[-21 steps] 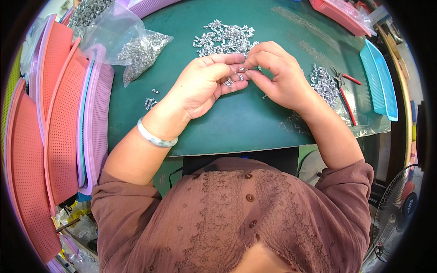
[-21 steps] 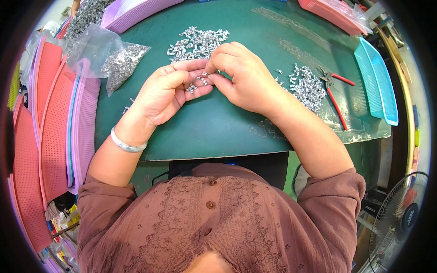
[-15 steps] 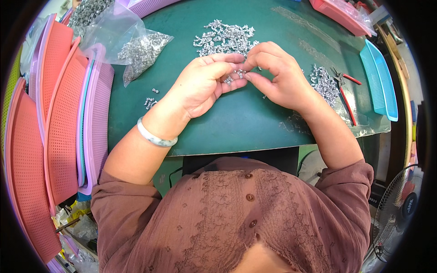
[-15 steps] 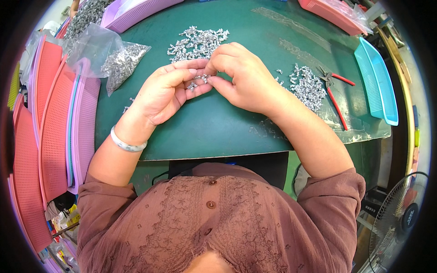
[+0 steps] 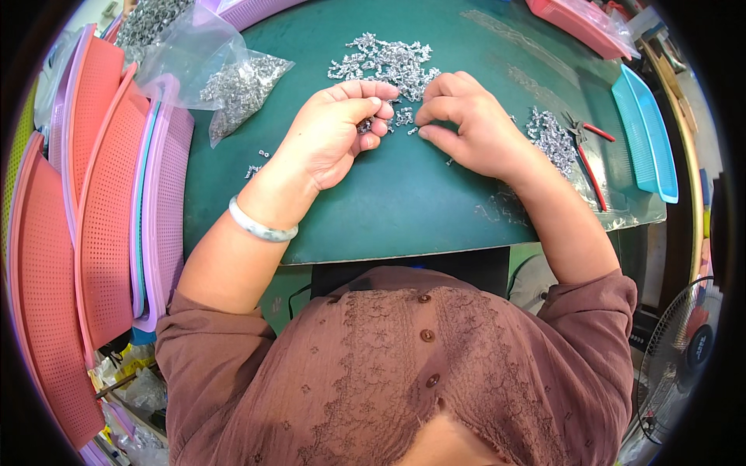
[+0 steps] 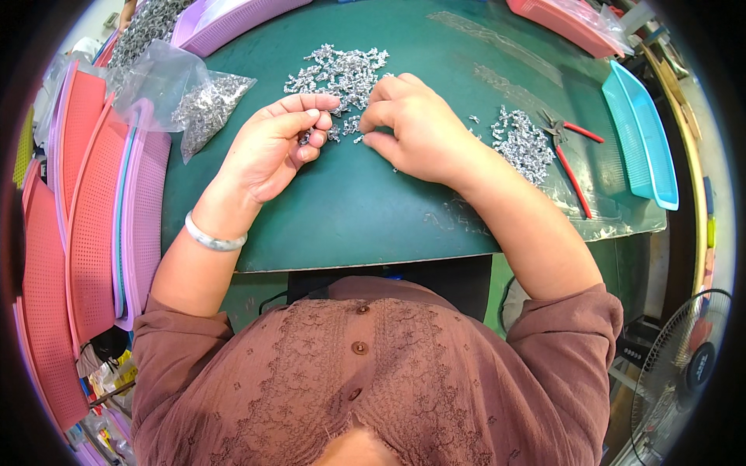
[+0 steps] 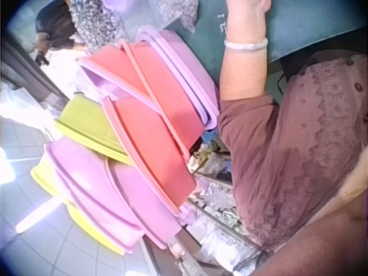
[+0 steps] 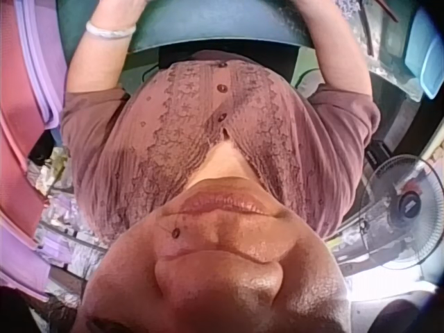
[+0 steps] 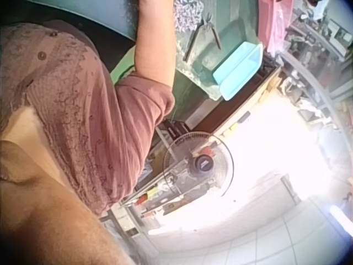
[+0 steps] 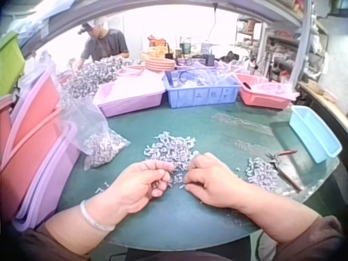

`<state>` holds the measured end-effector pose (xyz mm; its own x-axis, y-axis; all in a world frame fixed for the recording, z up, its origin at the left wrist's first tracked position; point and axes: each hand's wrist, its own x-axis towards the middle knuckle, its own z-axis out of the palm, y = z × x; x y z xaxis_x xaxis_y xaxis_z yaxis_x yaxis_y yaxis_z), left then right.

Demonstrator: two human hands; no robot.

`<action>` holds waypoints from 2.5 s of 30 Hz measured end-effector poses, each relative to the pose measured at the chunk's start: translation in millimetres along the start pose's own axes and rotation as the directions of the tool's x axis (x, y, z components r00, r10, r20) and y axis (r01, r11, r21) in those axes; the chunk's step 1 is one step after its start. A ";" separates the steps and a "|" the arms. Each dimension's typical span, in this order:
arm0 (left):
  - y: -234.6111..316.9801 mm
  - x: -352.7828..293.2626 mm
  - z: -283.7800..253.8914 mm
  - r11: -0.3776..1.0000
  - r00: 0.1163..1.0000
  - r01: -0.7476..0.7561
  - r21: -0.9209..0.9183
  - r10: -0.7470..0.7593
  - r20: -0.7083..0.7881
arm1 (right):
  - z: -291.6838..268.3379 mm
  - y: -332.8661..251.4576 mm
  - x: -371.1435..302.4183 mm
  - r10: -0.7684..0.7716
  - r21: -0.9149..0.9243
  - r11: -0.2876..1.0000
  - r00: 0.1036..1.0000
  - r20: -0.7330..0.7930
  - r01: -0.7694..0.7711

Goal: The person sits at a green workbench and assembles small silver metal components by hand. They pick up individual pieces from a pile, connect them together, and place the assembled parts back onto the table. The workspace includes colorful plastic baskets and a pair of pliers nearby.

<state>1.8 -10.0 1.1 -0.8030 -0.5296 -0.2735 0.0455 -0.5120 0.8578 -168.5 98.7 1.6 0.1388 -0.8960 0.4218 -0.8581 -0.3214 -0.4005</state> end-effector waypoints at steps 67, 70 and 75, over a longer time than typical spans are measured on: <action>1.7 -3.4 2.2 0.995 0.973 0.100 0.007 -0.099 0.210 | -14.0 18.0 -2.0 0.156 -0.038 0.987 0.984 0.081 -0.154; 0.9 -2.2 0.5 0.996 0.968 0.093 -0.015 -0.087 0.236 | -15.3 16.8 -0.3 0.150 -0.050 0.988 0.984 0.096 -0.146; 0.4 -2.6 2.2 0.996 0.974 0.092 -0.011 -0.088 0.207 | -10.7 10.6 1.7 0.176 0.210 0.963 0.984 -0.006 -0.171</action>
<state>2.6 -7.4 3.1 -0.9094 -0.3309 -0.2519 -0.0222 -0.5661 0.8240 -182.7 97.0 6.7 -0.0176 -0.9366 0.3500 -0.7462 -0.2207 -0.6280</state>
